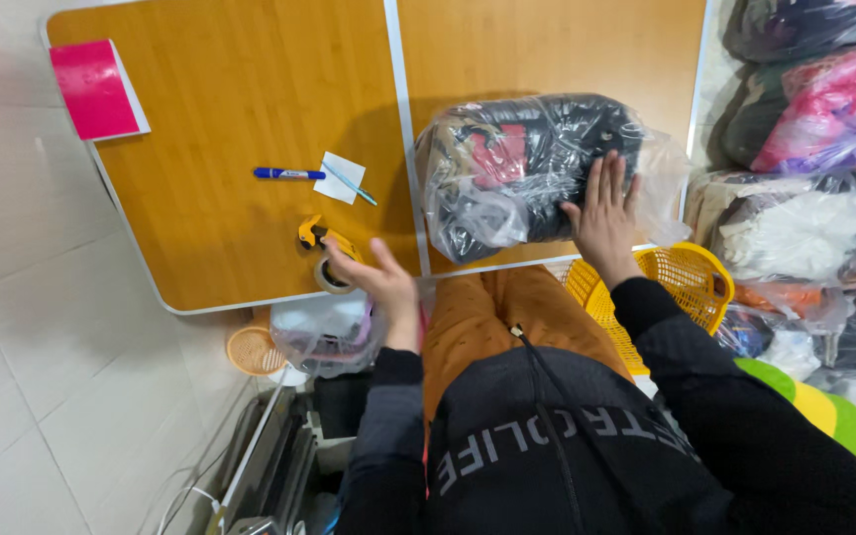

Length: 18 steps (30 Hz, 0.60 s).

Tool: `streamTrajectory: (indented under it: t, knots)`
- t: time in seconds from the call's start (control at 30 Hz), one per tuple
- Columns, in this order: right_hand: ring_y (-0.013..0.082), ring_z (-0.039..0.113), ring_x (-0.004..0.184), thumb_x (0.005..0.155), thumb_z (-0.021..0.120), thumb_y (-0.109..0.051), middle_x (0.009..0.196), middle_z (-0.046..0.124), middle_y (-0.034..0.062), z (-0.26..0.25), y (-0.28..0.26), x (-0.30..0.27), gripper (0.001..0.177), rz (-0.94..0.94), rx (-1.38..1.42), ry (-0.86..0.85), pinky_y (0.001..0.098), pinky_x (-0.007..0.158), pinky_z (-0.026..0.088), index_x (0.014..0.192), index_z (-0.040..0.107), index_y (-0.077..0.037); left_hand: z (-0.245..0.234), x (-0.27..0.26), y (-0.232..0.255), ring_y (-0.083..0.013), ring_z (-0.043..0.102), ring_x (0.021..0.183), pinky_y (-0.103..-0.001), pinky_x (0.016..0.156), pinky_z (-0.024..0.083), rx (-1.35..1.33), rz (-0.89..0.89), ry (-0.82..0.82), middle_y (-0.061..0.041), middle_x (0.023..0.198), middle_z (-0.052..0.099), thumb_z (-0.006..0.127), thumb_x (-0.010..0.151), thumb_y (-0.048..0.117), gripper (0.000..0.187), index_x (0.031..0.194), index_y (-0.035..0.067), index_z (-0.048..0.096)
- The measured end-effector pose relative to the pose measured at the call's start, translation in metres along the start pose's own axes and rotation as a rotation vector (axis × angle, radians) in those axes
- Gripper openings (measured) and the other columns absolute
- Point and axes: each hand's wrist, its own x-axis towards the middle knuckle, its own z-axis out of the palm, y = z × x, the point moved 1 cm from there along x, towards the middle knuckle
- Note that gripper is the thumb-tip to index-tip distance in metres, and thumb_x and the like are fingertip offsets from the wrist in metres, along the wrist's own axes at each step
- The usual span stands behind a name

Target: The person places folded clothes into a clear plastic bag on a table, seals the bag, and secures it with tape. They then write on the bag with a marker and move it to a pile of other packed bags on the floor.

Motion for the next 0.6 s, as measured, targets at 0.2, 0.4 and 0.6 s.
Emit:
streamTrajectory:
  t: [0.2,0.4,0.6]
  knots:
    - [0.0324,0.008,0.163,0.109,0.043,-0.036,0.174,0.017,0.0240,0.012,0.013,-0.038,0.072,-0.139,-0.499,0.047,0.0499,0.129,0.000,0.165,0.025,0.006,0.037,-0.059,0.126,-0.0200,0.043,0.149,-0.036,0.131,0.031,-0.226,0.779,-0.683,-0.001,0.155,0.051,0.056,0.103,0.006,0.050,0.152,0.016,0.047]
    - [0.0298,0.015,0.159,0.095,0.052,-0.031,0.168,0.028,0.0195,0.000,0.028,-0.052,0.074,-0.131,-0.434,-0.007,0.0522,0.126,0.004,0.156,0.038,0.008,0.153,-0.090,0.142,-0.0324,0.016,0.158,-0.051,0.127,0.006,0.894,1.037,-0.879,-0.016,0.170,0.025,0.050,0.102,0.038,0.074,0.161,0.000,0.027]
    - [0.0343,0.020,0.156,0.092,0.060,-0.036,0.166,0.029,0.0179,-0.010,0.059,-0.043,0.074,-0.280,-0.231,-0.077,0.0556,0.126,0.010,0.151,0.042,0.005,0.175,-0.091,0.124,-0.0288,0.002,0.160,-0.056,0.126,-0.002,0.968,0.816,-0.990,-0.007,0.174,0.005,0.052,0.095,0.058,0.094,0.165,0.008,0.014]
